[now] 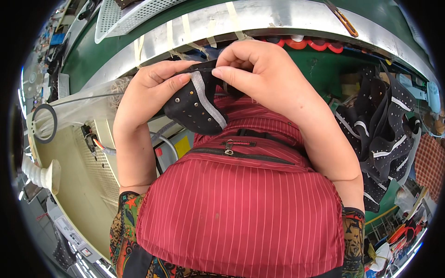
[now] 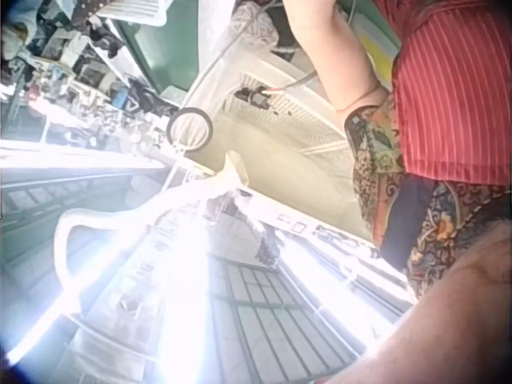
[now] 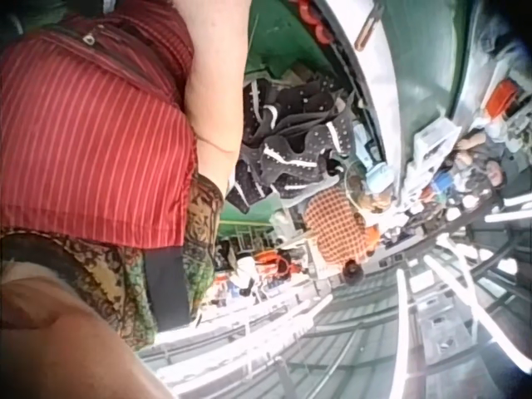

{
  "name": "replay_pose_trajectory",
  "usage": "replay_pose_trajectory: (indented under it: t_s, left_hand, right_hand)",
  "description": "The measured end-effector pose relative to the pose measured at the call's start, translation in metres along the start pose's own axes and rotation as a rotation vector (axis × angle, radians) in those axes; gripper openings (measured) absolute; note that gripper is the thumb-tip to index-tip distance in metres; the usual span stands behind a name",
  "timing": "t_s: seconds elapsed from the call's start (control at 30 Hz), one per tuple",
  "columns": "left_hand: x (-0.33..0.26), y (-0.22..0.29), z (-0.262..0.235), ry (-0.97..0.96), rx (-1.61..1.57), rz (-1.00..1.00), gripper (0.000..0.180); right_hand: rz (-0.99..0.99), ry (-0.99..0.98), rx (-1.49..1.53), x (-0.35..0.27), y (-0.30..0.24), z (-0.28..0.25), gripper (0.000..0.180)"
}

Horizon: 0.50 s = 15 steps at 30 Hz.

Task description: The person assembles footwear components by hand, inserting a white elastic band into a black shoe upper with gold studs. The person handles the shoe parts, aligns the elastic, and places the assembled unit into a white plastic basket on a green conveyor belt.

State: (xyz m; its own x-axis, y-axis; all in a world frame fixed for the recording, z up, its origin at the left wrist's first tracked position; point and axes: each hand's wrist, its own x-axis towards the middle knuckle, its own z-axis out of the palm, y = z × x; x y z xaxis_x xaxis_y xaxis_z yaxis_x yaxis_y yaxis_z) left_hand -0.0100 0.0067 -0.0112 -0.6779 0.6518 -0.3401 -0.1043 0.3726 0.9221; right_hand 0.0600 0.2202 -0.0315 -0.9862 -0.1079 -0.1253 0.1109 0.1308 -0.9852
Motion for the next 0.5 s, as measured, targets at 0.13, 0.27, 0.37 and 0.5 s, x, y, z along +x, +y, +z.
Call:
replay_pose_trajectory:
  t_s: [0.13, 0.27, 0.37, 0.5]
  left_hand:
    - [-0.002, -0.004, -0.001, 0.008, -0.107, -0.079, 0.024]
    - [-0.004, -0.005, 0.0, 0.015, -0.228, -0.1, 0.025]
    - [-0.004, -0.007, 0.001, 0.018, -0.191, -0.061, 0.025]
    - [-0.004, -0.01, 0.002, 0.053, -0.364, -0.096, 0.024]
  right_hand:
    - [-0.056, 0.034, -0.044, 0.006, 0.0, 0.002, 0.011]
    - [-0.103, 0.077, -0.073, 0.012, 0.006, 0.005, 0.011]
    - [-0.038, 0.076, -0.035, 0.013, 0.007, 0.007, 0.01]
    - [-0.086, 0.098, -0.048, 0.013, 0.006, 0.01, 0.011]
